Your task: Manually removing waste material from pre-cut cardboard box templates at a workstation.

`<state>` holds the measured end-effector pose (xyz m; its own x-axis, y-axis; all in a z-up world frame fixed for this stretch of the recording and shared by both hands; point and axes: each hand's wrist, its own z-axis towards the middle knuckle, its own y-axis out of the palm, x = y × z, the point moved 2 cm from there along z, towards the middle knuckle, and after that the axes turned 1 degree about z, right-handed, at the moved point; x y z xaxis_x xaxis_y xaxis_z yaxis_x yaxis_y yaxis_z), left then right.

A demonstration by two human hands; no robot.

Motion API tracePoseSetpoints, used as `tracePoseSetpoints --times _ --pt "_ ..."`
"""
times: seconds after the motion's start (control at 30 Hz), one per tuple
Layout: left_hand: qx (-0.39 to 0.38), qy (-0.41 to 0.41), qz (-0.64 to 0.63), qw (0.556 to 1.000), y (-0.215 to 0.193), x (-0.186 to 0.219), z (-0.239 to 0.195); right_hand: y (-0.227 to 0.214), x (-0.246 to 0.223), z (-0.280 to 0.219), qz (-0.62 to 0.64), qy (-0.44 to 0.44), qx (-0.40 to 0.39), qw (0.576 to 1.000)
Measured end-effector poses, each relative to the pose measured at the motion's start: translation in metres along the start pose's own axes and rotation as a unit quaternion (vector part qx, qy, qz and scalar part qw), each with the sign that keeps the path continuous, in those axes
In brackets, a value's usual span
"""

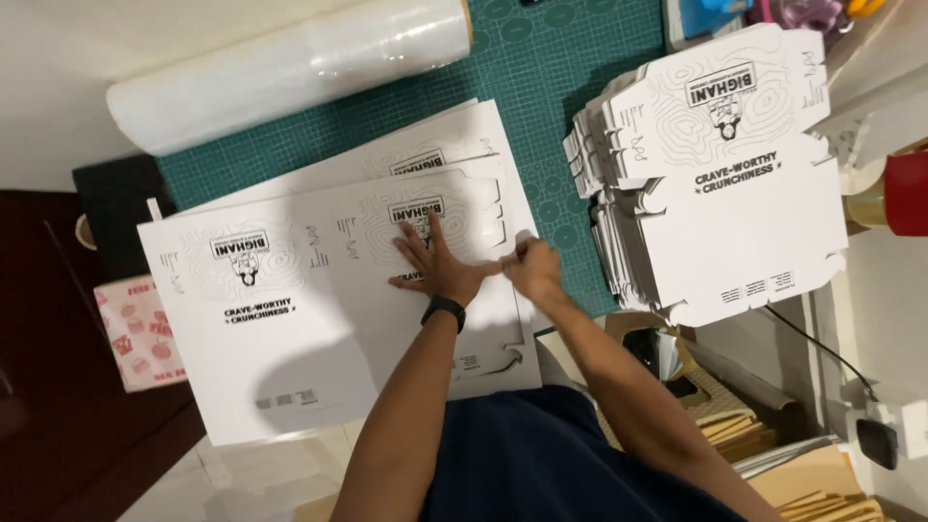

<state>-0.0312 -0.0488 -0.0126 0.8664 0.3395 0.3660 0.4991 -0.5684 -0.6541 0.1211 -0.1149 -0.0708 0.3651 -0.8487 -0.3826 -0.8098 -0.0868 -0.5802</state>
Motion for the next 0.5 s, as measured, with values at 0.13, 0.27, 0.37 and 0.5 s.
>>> tracePoseSetpoints --times 0.13,0.27,0.37,0.5 --pt "0.006 0.005 0.003 1.000 -0.002 0.002 -0.001 0.002 -0.010 -0.015 -0.008 0.018 0.017 1.000" --pt "-0.007 0.008 -0.011 1.000 -0.009 0.003 -0.005 -0.007 -0.001 -0.017 0.025 -0.014 0.000 1.000" --pt "-0.019 0.024 0.023 0.999 -0.010 -0.002 -0.005 -0.006 0.010 -0.025 0.015 0.009 -0.036 0.999" --pt "-0.064 0.070 0.102 0.990 -0.016 0.002 -0.017 0.008 0.027 -0.012 0.057 -0.001 0.003 0.998"
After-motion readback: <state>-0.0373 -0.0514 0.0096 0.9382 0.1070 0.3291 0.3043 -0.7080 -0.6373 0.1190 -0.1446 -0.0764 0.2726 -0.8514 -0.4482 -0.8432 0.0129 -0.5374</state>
